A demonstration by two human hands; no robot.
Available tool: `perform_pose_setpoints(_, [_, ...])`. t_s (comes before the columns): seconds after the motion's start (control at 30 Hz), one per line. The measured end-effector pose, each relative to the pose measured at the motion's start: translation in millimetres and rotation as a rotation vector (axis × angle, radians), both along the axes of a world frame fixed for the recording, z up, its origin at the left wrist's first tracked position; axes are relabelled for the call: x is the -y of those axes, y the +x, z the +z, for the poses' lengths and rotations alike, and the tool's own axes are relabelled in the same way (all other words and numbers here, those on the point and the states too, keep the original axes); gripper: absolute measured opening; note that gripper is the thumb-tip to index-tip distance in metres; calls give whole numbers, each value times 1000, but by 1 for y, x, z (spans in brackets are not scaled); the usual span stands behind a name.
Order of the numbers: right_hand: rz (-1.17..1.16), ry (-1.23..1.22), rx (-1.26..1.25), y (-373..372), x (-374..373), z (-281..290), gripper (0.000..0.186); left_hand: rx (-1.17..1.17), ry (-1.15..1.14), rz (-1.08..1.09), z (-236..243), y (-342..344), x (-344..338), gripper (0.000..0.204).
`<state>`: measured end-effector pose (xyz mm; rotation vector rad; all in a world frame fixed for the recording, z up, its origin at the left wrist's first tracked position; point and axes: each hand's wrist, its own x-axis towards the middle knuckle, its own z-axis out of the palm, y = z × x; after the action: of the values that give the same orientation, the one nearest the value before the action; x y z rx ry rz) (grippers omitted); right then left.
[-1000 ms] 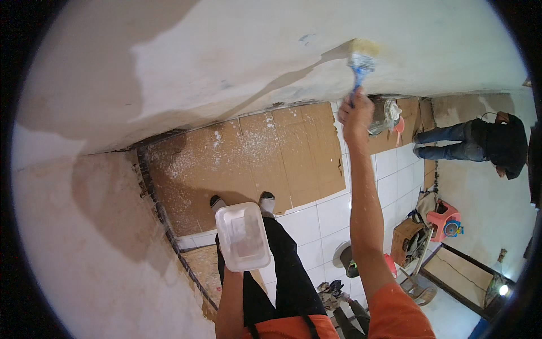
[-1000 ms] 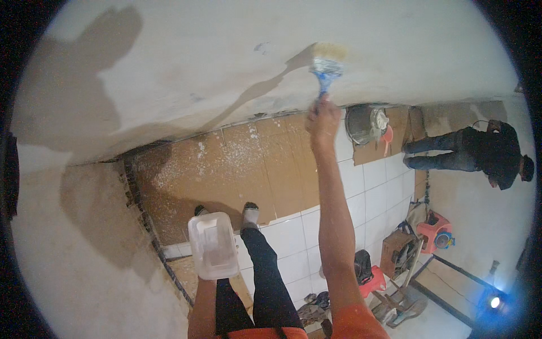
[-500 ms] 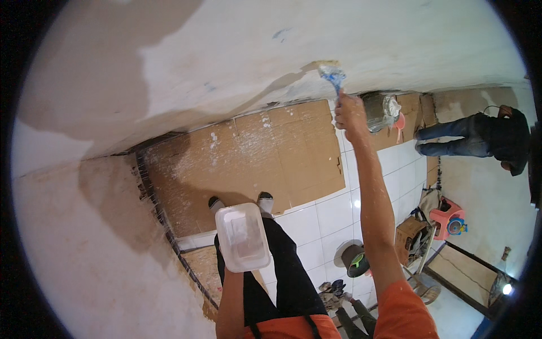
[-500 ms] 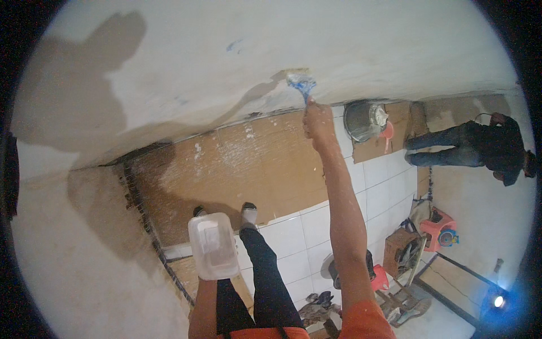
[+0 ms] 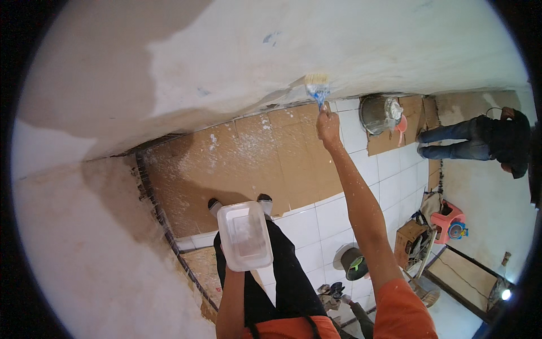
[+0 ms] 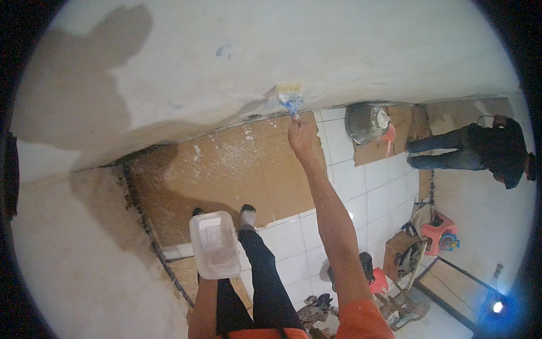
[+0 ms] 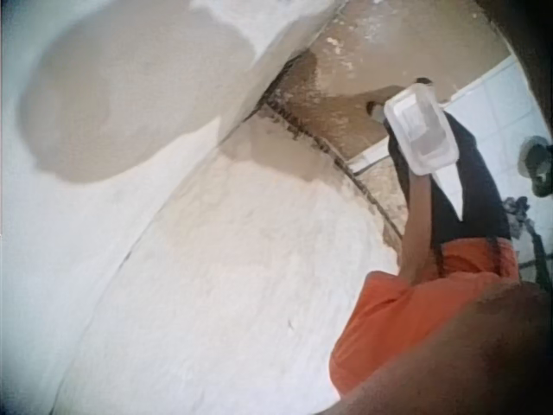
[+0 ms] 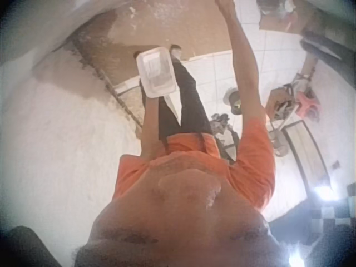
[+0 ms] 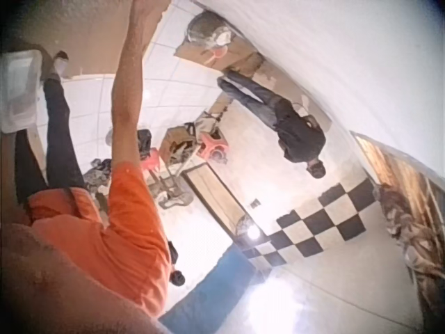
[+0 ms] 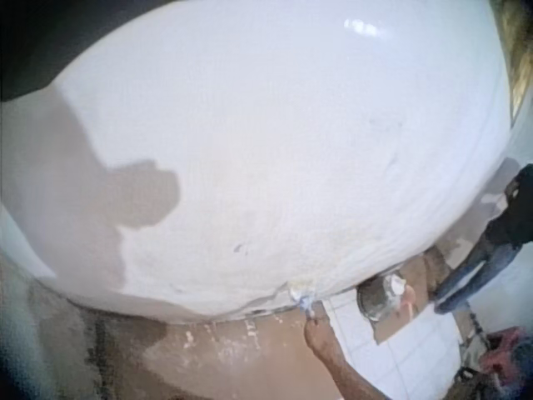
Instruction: The person paints the wall and trim using a paint brush dipped into a white plastic container.
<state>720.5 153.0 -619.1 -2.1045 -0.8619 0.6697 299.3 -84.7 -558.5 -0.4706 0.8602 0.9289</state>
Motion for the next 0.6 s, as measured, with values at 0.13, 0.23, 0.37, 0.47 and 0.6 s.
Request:
perform_pose_setpoints(0.13, [-58,-244,-160,-1,3,37,41,-22,-4,10,-3,-6,2,50])
perform_pose_setpoints(0.23, [-75,-49,-528,-4,-8,136,33,-37,-12,23,-3,-10,3,50])
perform_pose_setpoints(0.37, [-137,102,-505,-10,6,231,38,-28,-16,23,-2,-8,-3,50])
perform_pose_setpoints(0.47, [-120,333,-477,-7,9,224,46,-23,-20,20,-1,-8,-6,51])
perform_pose_setpoints(0.6, [2,377,-198,24,-17,112,49,-14,-18,-2,-1,-4,-13,51])
